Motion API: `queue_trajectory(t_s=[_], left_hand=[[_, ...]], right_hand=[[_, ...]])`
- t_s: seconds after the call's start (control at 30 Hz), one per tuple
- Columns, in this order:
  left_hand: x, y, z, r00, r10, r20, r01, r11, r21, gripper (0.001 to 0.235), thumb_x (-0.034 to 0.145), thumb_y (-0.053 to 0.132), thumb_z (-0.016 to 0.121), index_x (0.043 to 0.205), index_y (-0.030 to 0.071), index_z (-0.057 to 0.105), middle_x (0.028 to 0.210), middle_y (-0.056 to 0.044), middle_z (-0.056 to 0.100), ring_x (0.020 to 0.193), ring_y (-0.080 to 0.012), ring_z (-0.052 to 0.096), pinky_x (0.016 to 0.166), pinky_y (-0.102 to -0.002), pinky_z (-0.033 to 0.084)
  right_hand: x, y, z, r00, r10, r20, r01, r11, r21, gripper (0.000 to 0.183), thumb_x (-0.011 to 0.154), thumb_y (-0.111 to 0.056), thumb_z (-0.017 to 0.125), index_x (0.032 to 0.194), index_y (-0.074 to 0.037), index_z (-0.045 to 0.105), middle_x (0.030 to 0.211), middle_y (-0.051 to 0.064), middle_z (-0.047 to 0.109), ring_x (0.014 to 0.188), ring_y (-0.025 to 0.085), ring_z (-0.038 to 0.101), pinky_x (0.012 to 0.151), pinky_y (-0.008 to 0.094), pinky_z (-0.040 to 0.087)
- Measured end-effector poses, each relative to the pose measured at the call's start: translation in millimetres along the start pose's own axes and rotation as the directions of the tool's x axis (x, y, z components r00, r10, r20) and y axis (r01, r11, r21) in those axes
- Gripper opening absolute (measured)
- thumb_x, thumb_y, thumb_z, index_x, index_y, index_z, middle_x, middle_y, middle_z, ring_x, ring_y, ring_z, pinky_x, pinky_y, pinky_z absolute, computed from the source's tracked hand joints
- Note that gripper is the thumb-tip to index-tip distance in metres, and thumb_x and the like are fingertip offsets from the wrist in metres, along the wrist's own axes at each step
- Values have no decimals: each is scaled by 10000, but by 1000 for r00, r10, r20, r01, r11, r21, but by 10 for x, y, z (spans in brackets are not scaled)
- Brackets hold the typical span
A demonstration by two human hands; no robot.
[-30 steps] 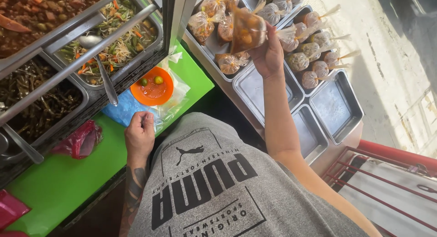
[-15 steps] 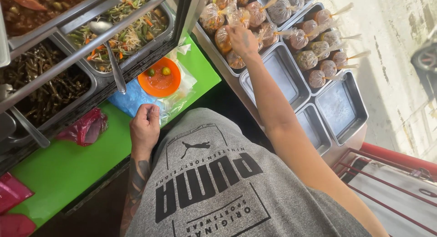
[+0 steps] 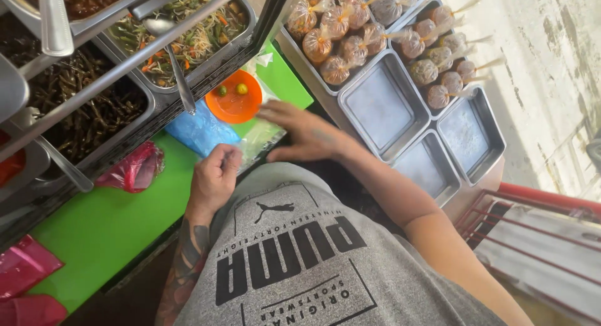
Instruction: Portioning various cooked dishes from service trays into small plastic bags and tying them for sale.
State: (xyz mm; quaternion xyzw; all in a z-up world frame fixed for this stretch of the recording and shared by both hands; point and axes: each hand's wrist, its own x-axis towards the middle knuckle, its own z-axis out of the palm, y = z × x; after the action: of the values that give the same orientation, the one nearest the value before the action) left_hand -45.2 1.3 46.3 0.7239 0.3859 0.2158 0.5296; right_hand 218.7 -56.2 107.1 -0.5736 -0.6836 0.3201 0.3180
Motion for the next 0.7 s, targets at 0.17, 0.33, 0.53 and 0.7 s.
queue_trajectory(t_s=[0.17,0.33,0.53,0.7], left_hand=[[-167,-56,-200,984,80,162,-73,996,-48,114,1017,242,617,1046,148,675,792,-157,713,811,-398,713,677,-507,551],[-498,51,-381,992,89,89,-81,992,-93,132,1052,188,580,1005,107,673,759,-165,672,721,-394,677,671,-466,553],[-1031,-291,-261,989,71,-132,-76,997,-32,281,1089,272,601,853,119,609,658,-137,597,606,-271,587,630,-396,511],[-1577,-181,-385,970,-113,-216,38,945,-324,272,1099,253,498,899,108,612,645,6,468,604,-74,424,585,-241,406]], right_hand=[[-124,-279,806,998,-46,37,45,999,31,330,949,-269,757,1044,37,678,988,238,694,1157,467,643,1079,676,399],[-434,-555,928,916,371,156,-402,843,357,172,984,-298,708,951,-133,739,697,20,688,683,145,717,690,345,589],[-646,-855,787,861,242,448,-335,931,142,305,887,-391,800,1018,-122,741,953,89,762,970,277,763,828,445,597],[-1024,-606,1114,837,293,463,-400,904,151,201,953,-340,719,997,-145,744,944,53,746,957,246,742,839,416,589]])
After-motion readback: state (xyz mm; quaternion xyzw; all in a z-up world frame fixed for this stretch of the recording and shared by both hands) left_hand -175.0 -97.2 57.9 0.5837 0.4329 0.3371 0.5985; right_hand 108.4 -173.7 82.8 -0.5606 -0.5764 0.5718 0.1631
